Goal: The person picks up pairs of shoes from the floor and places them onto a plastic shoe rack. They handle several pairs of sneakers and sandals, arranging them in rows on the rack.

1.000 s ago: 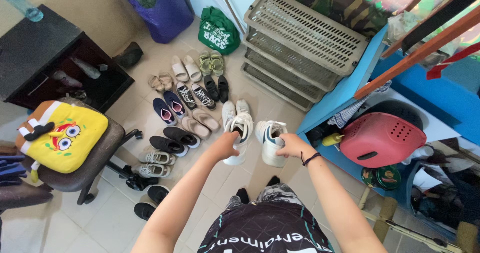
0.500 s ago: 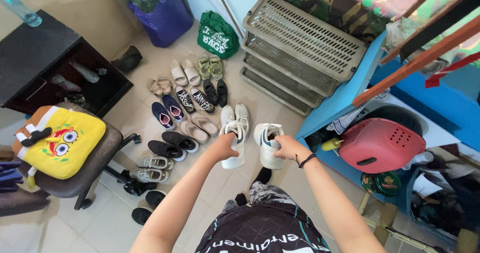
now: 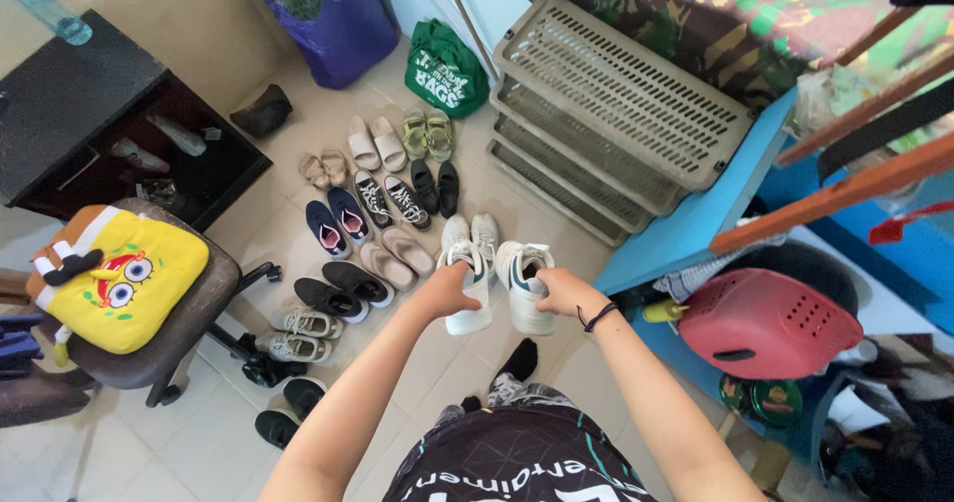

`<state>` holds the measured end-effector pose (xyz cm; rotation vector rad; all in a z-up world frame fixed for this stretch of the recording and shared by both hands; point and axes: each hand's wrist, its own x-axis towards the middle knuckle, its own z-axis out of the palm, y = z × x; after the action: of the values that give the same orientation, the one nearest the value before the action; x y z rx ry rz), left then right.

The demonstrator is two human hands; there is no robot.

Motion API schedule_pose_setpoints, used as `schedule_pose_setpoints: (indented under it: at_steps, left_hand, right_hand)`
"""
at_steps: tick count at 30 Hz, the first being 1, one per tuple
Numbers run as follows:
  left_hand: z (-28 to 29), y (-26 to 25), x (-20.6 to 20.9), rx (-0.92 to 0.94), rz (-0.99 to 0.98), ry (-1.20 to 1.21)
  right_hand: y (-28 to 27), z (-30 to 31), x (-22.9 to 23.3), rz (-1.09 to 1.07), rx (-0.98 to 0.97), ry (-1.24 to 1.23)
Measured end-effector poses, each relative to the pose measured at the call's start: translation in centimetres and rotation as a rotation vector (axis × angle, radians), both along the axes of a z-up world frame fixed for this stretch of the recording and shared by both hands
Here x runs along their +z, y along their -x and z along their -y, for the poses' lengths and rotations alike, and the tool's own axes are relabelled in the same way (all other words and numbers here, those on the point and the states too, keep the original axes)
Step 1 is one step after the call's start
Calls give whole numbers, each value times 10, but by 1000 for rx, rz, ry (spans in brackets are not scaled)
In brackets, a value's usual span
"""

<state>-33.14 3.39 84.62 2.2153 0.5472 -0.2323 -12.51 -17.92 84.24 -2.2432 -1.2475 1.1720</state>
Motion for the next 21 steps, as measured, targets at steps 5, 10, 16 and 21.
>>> schedule_pose_setpoints:
  at_steps: [5, 10, 16, 21]
  left_hand:
    - [-6, -29, 9, 13, 22, 1]
    - [-12, -61, 7, 11, 15, -10]
    - [-12, -95, 7, 8, -3, -4]
    - [-11, -110, 13, 16, 44, -19]
  right_hand:
    - [-30, -16, 5, -43, 9, 16]
    - [-66, -25, -3, -62, 28, 16]
    - [-108, -25, -28, 119, 129, -103]
    - [-135, -27, -24, 144, 173, -141]
